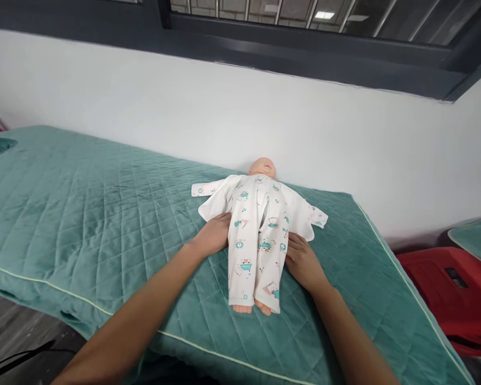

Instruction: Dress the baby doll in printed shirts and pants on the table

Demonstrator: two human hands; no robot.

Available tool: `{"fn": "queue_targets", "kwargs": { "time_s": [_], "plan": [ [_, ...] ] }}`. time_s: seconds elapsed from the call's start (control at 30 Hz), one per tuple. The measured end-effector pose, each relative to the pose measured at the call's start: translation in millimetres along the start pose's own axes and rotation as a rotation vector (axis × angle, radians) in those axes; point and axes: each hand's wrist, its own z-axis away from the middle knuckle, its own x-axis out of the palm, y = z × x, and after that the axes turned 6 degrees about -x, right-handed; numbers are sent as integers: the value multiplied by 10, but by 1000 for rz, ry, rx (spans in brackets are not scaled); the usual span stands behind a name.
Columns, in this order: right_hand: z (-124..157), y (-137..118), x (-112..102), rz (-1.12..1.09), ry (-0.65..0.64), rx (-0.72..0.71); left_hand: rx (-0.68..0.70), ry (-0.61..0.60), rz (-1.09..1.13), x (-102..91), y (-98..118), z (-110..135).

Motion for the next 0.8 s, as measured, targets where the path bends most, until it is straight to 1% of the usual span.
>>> {"fn": "queue_targets", "kwargs": {
  "time_s": [0.1,0.2,0.33,0.4,0.47,0.53,0.57,0.6,0.67,0.7,0.73,0.77,0.8],
  "plan": [
    [-1,-28,-10,19,-4,-2,51,21,-62,-21,14,201],
    [9,-84,-34,10,-18,-14,45,0,-66,-52,44,337],
    [52,-207,-61,-42,-58,-6,70,-88,-4,-121,108,394],
    [89,-272,-76,-74,-82,12,70,-108,29,-143,124,403],
    [130,-311,-92,-108,-92,32,67,-95,76,-145,101,409],
    [170,-290,-110,-148,-45,83,28,-26,136,-127,26,403],
    [189,-250,-120,-168,8,136,-29,41,157,-114,-30,393],
    [206,-189,-129,-182,79,218,-118,124,161,-100,-96,377],
    [233,-14,-147,-164,230,449,-374,290,111,-74,-240,331],
    [241,89,-153,-131,270,579,-516,343,61,-63,-307,303],
    [244,194,-158,-81,272,704,-645,363,6,-55,-365,275],
    [241,292,-160,-20,238,815,-750,360,-44,-48,-413,248],
    [231,380,-160,46,192,908,-827,343,-83,-45,-447,224]
  ]
}}
